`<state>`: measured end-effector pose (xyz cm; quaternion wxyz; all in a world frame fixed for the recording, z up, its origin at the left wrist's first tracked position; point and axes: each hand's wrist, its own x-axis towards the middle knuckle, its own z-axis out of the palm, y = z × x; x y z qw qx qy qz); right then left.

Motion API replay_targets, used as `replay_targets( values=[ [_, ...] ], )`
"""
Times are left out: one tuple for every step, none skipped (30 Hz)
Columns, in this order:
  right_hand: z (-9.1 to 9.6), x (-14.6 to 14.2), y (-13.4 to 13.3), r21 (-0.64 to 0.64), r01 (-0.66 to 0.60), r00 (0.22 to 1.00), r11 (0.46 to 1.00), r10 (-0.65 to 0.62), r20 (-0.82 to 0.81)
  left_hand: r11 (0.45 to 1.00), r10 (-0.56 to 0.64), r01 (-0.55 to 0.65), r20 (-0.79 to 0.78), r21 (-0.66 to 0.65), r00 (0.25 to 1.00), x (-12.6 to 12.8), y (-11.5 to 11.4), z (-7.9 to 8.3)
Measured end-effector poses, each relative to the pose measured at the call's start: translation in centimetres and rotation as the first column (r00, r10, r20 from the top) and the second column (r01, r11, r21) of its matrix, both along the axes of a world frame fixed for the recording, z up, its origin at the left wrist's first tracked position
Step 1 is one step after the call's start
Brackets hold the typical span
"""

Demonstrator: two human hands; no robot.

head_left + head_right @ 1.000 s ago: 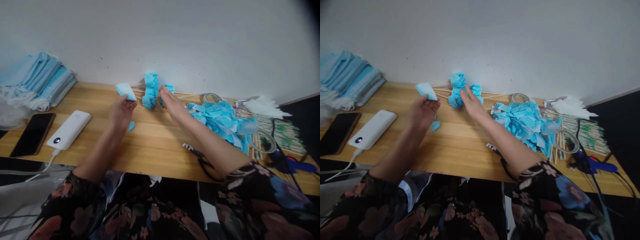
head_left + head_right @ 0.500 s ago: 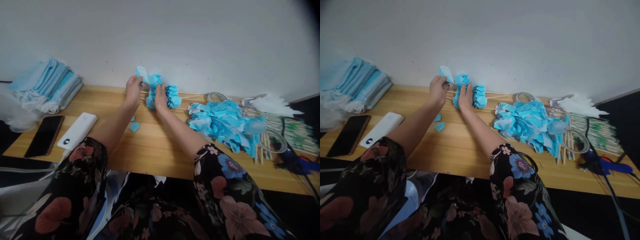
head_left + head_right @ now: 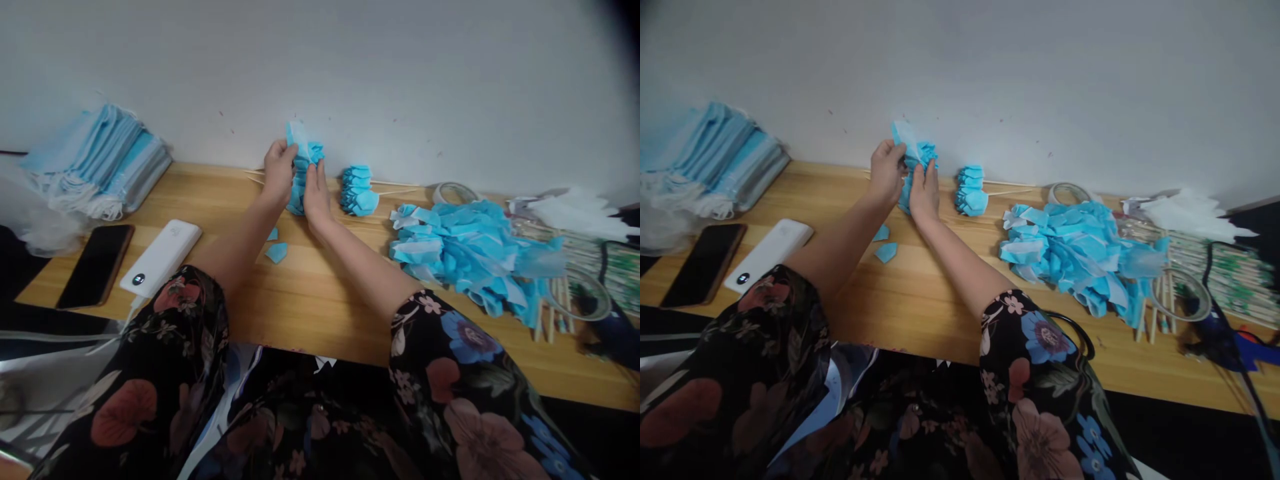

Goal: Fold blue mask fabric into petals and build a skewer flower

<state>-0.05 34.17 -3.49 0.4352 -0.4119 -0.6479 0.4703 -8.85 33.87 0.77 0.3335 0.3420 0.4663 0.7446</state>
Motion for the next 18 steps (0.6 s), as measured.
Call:
replay_targets(
  values=[
    [-0.1, -0.5, -0.1, -0.004, -0.002, 1.000, 1.000, 0.002, -0.003, 1.000, 0.014, -0.014, 0.008, 0.012, 1.000, -0.4, -0.1, 0.0],
    [-0.3, -1.0, -0.2, -0.011, -0.001, 1.000, 1.000, 0.001, -0.004, 0.999, 0.030, -0.030, 0.028, 0.026, 0.999, -0.8, -0.2, 0.0],
    [-0.4, -1.5, -0.2, -0.017, 0.000, 1.000, 1.000, 0.000, -0.005, 0.998, 0.039, -0.041, 0.052, 0.037, 0.998, -1.2, -0.2, 0.0],
    [-0.4, -1.9, -0.3, -0.021, 0.001, 1.000, 1.000, -0.001, -0.008, 0.999, 0.037, -0.040, 0.061, 0.036, 0.997, -1.6, -0.2, 0.0],
    [-0.5, -2.3, -0.4, -0.022, -0.001, 1.000, 1.000, 0.001, -0.012, 0.999, 0.036, -0.038, 0.066, 0.033, 0.997, -1.9, -0.2, -0.1],
    [-0.5, -2.7, -0.4, -0.019, -0.005, 1.000, 1.000, 0.005, -0.016, 0.999, 0.037, -0.039, 0.070, 0.030, 0.997, -2.1, -0.2, -0.1],
    [-0.6, -2.9, -0.4, -0.016, -0.008, 1.000, 1.000, 0.008, -0.015, 0.999, 0.040, -0.042, 0.070, 0.025, 0.997, -2.3, -0.2, -0.1],
    [-0.6, -3.1, -0.5, -0.015, -0.012, 1.000, 1.000, 0.012, -0.009, 0.999, 0.044, -0.046, 0.069, 0.020, 0.997, -2.4, -0.3, 0.0],
    [-0.5, -3.1, -0.5, -0.017, -0.014, 1.000, 1.000, 0.015, 0.002, 0.999, 0.049, -0.051, 0.068, 0.015, 0.996, -2.4, -0.4, 0.0],
    [-0.5, -3.1, -0.4, -0.020, -0.017, 1.000, 1.000, 0.018, 0.017, 0.999, 0.050, -0.051, 0.064, 0.012, 0.997, -2.4, -0.5, 0.1],
    [-0.4, -3.0, -0.4, -0.025, -0.021, 0.999, 0.999, 0.022, 0.033, 0.999, 0.048, -0.048, 0.058, 0.008, 0.997, -2.3, -0.6, 0.2],
    [-0.4, -2.9, -0.4, -0.029, -0.024, 0.998, 0.999, 0.026, 0.050, 0.999, 0.039, -0.039, 0.048, 0.003, 0.998, -2.3, -0.7, 0.2],
    [-0.3, -2.7, -0.4, -0.033, -0.025, 0.997, 0.999, 0.027, 0.069, 1.000, 0.030, -0.030, 0.036, -0.008, 0.999, -2.3, -0.8, 0.3],
    [-0.2, -2.6, -0.4, -0.038, -0.022, 0.996, 0.999, 0.025, 0.089, 0.999, 0.025, -0.024, 0.021, -0.023, 0.999, -2.3, -0.8, 0.2],
    [-0.1, -2.4, -0.4, -0.041, -0.018, 0.994, 0.999, 0.022, 0.110, 0.999, 0.028, -0.027, 0.005, -0.042, 1.000, -2.5, -0.8, 0.1],
    [0.1, -2.3, -0.4, -0.041, -0.016, 0.991, 0.999, 0.021, 0.130, 0.998, 0.037, -0.038, -0.011, -0.059, 0.999, -2.6, -0.7, 0.0],
    [0.3, -2.1, -0.5, -0.036, -0.017, 0.989, 0.999, 0.022, 0.148, 0.996, 0.056, -0.058, -0.025, -0.069, 0.998, -2.9, -0.6, -0.1],
    [0.6, -2.0, -0.5, -0.025, -0.021, 0.987, 0.999, 0.025, 0.160, 0.995, 0.076, -0.078, -0.036, -0.066, 0.996, -3.2, -0.4, -0.2]
  ],
)
